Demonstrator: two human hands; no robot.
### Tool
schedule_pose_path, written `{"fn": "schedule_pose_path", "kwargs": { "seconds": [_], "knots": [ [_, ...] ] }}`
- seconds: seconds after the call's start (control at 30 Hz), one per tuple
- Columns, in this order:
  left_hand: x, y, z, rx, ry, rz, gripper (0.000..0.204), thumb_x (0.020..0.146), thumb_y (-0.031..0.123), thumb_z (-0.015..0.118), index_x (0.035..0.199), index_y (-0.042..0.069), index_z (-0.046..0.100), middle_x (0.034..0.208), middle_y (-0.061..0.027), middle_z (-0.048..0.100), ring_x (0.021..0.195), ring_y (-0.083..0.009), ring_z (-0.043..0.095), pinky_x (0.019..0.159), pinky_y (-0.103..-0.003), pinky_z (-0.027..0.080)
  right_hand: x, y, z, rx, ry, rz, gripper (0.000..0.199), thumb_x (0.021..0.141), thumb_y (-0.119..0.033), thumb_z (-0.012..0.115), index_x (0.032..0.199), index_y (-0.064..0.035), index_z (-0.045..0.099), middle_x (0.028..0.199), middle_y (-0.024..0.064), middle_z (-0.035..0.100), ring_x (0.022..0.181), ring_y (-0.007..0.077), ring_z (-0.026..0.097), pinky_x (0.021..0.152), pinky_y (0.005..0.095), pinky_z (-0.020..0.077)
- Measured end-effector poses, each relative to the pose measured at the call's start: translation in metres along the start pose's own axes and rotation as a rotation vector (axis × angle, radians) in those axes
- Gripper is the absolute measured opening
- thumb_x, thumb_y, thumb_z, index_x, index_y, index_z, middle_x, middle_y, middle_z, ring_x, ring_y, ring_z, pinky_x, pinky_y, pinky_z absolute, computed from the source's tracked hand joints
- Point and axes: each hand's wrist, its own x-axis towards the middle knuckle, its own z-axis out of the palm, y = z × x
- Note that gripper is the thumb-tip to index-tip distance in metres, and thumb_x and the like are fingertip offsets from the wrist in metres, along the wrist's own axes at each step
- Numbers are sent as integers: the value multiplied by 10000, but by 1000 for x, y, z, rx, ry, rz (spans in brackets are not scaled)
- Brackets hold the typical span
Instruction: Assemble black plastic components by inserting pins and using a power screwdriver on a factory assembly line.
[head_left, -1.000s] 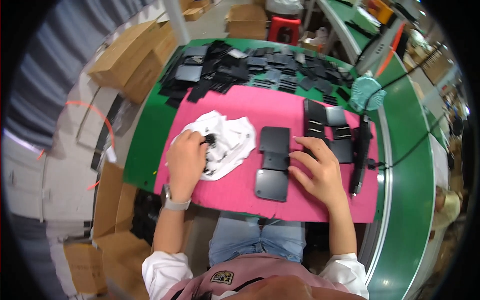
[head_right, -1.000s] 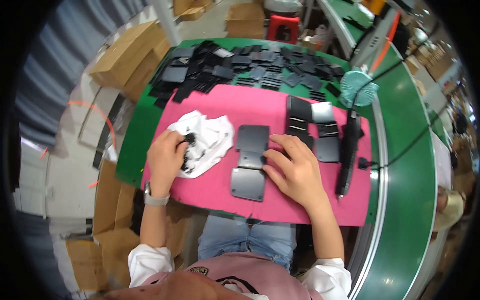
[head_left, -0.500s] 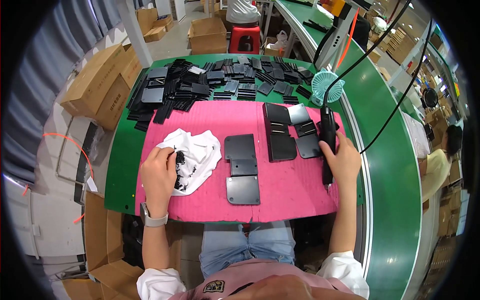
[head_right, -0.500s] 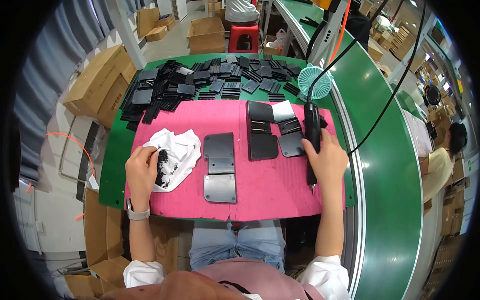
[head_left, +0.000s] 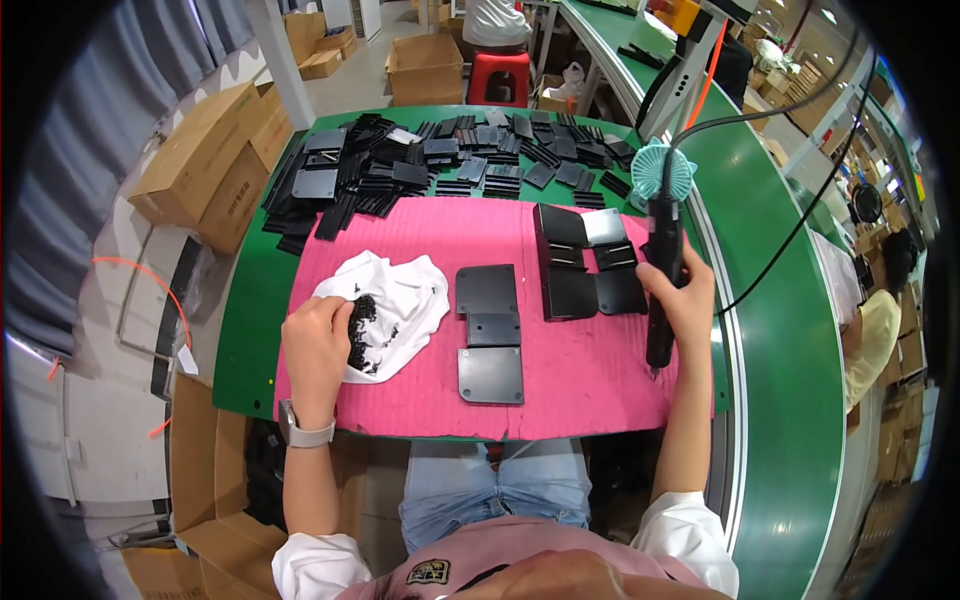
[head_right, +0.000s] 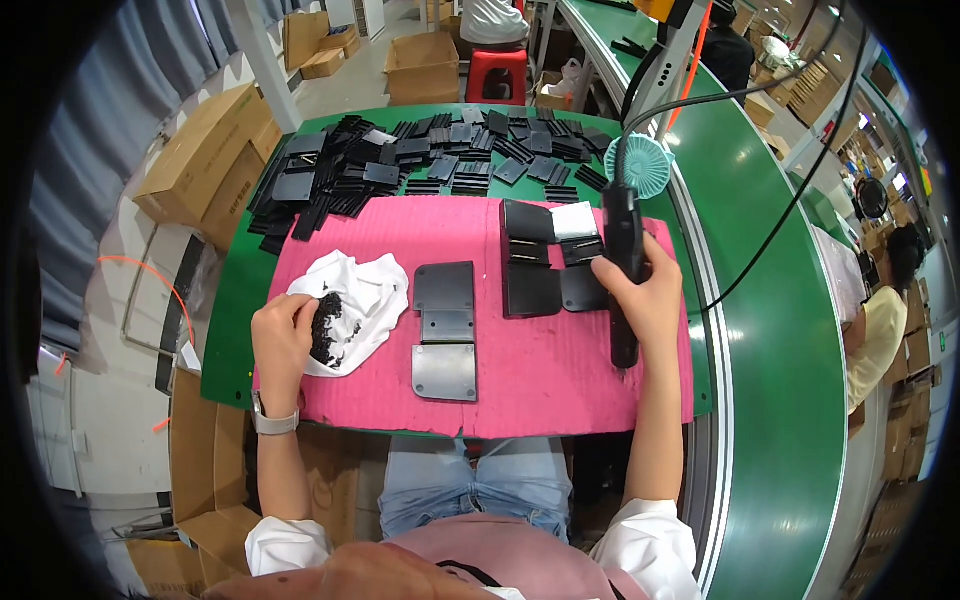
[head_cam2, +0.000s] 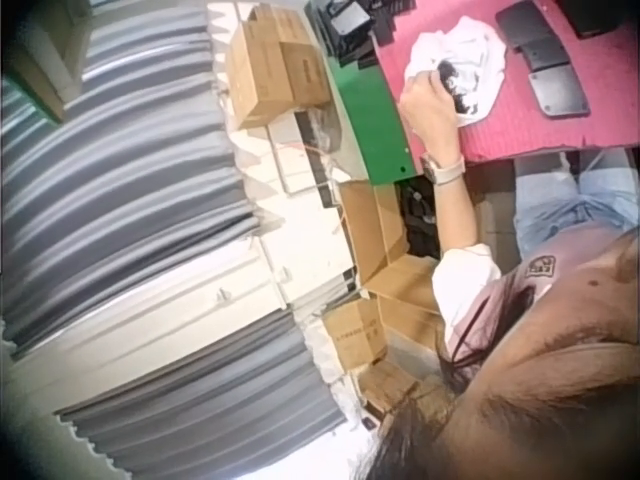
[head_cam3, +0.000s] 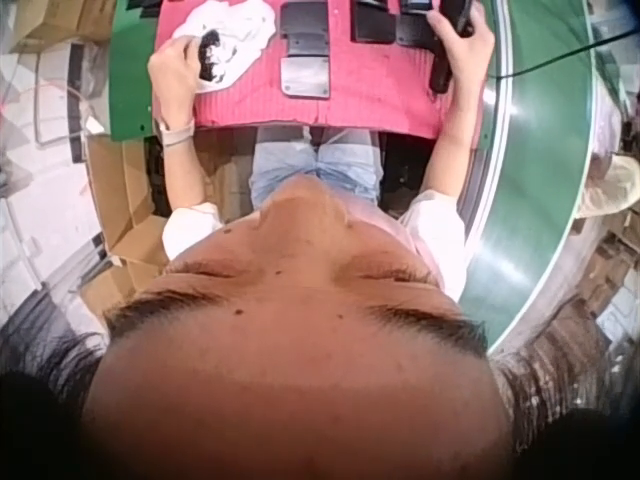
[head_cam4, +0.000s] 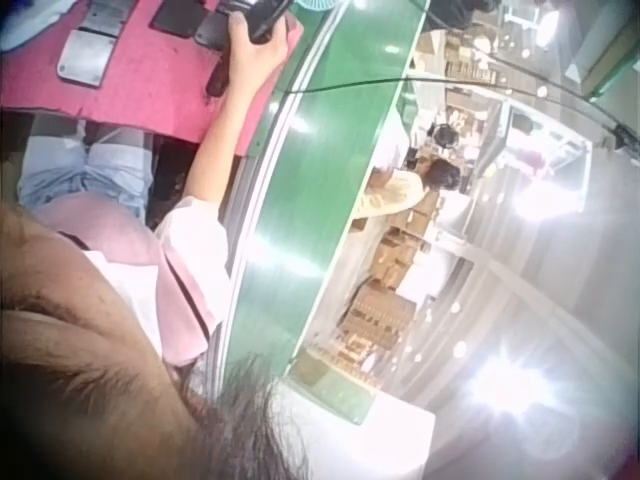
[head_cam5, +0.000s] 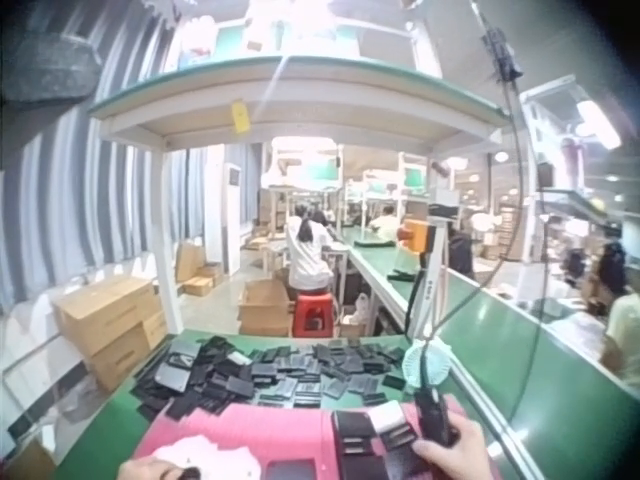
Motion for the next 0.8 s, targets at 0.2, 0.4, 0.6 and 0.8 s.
{"fn": "schedule_pose_path", "kwargs": {
  "seconds": [0.2,0.4,0.6,0.8],
  "knots": [
    [8,6,2,-162,37,-56,69,807,16,634,820,-48,657,732,-189,611,642,-351,598,576,-392,452,-1,-34,0,713,-135,-63,506,820,-273,690,1184,38,528,786,78,588,642,139,574,601,243,436],
    [9,2,5,-106,47,-68,96,817,4,626,882,-50,670,758,-186,626,654,-340,613,580,-375,463,1,-38,16,1086,-379,-71,645,946,-424,525,1402,-11,332,947,136,528,708,176,550,671,312,439],
    [9,1,8,-113,149,-44,110,822,-3,623,908,-38,681,758,-182,629,669,-334,624,583,-370,471,2,-44,28,1207,-326,-51,608,944,-396,533,1372,-4,354,817,110,536,620,170,518,598,310,404],
    [12,0,11,-61,146,2,123,820,-10,622,923,-37,683,743,-178,622,651,-333,615,567,-375,464,3,-55,33,1123,-453,-98,616,892,-389,560,1373,-52,372,704,49,483,496,128,453,558,284,376]
  ]
}}
